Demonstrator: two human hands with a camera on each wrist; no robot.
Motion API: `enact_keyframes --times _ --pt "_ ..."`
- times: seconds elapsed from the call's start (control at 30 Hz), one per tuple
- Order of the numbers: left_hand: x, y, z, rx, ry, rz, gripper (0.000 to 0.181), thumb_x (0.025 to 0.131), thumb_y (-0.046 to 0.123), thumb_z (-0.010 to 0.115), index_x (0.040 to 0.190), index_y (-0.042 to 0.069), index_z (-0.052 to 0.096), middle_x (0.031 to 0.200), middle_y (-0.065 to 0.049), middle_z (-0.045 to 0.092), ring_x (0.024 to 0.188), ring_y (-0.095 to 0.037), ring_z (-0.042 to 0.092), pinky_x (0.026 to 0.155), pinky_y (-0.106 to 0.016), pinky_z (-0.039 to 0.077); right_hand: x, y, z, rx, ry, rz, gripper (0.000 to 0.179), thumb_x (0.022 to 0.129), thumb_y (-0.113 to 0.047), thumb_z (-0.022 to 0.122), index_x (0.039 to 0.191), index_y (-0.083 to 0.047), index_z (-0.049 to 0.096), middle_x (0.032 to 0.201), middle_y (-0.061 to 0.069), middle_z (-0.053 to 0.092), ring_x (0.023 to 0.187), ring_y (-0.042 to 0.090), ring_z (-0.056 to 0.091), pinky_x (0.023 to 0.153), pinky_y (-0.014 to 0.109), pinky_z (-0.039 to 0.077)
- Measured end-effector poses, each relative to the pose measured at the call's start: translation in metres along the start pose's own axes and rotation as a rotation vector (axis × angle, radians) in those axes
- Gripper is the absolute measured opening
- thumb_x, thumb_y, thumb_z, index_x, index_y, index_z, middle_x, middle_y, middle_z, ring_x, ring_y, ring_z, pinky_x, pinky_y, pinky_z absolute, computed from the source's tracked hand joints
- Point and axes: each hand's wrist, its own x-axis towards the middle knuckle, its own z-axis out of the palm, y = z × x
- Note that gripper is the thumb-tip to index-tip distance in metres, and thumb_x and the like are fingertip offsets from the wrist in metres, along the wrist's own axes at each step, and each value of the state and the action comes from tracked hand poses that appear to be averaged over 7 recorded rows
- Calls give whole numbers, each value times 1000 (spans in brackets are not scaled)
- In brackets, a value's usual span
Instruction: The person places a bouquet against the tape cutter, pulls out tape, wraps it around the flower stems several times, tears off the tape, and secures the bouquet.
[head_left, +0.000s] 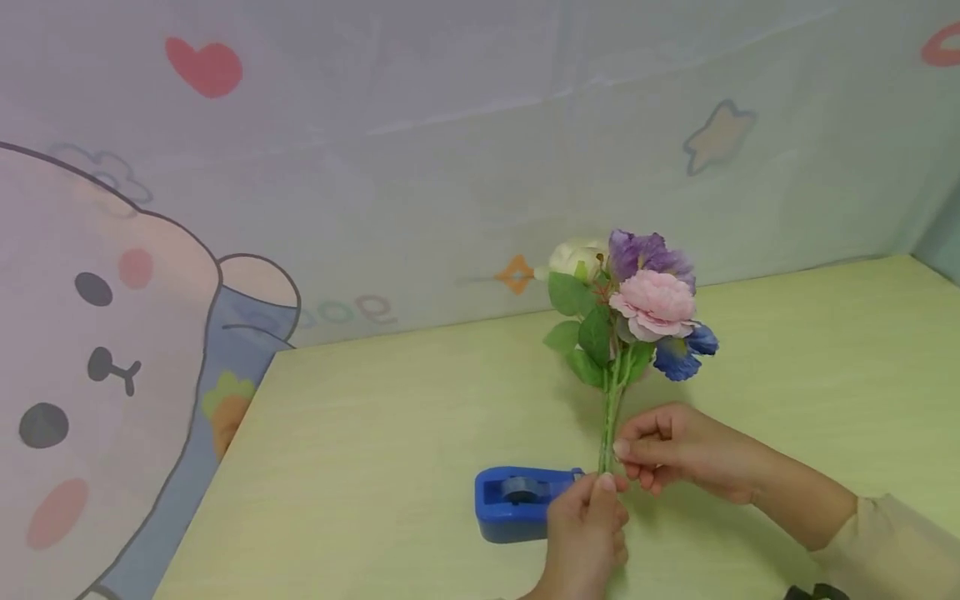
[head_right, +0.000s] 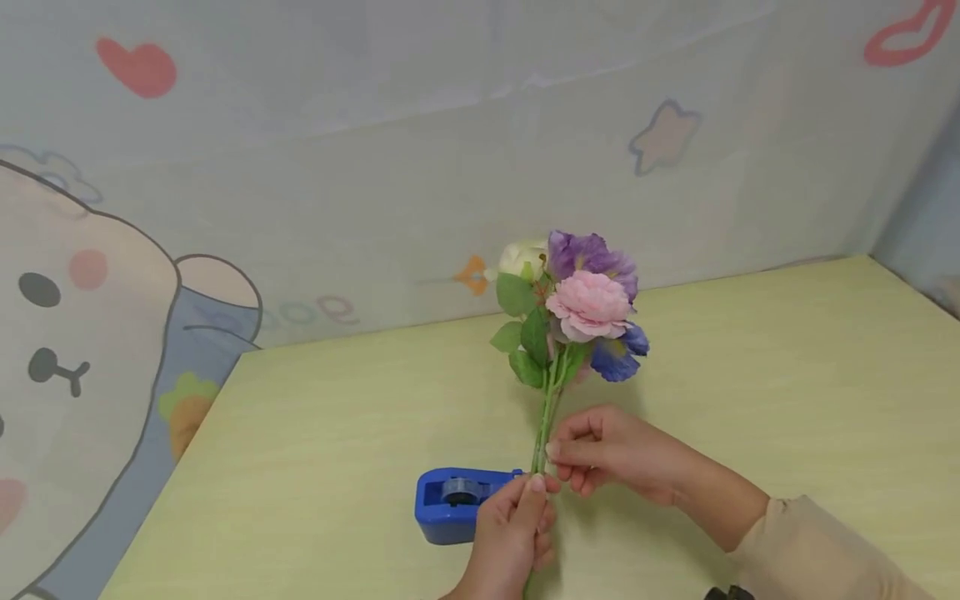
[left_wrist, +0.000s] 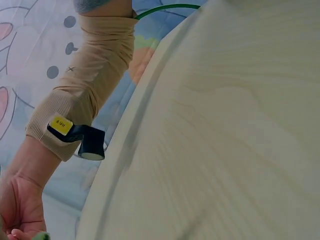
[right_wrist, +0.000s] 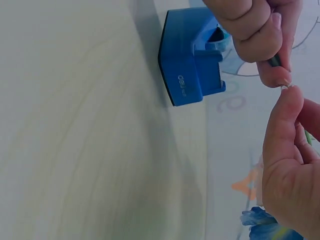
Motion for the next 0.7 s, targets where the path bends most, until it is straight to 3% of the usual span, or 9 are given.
enact_keyframes --times 0.33,0.53,0.7 --pt "-5 1 2 -11 -5 -24 20 99 13 45 93 0 59 58 2 37 43 -8 26 41 -18 22 -1 -10 3 36 -43 54 23 99 -13 46 86 -9 65 76 -1 64 65 6 58 60 20 50" --pt "-5 4 4 -57 -22 0 21 99 12 45 94 -3 58 57 2 34 43 -7 23 41 -18 19 -3 -16 0 155 -122 8 30 101 -9 37 98 -5 66 85 0 65 73 8 61 68 24 53" --pt "-6 4 3 -66 -36 9 21 99 14 45 95 -3 57 57 3 34 43 -7 22 40 -18 17 -2 -6 -2 196 -137 -13 27 99 -4 38 94 -8 64 84 -1 63 73 8 60 68 24 53"
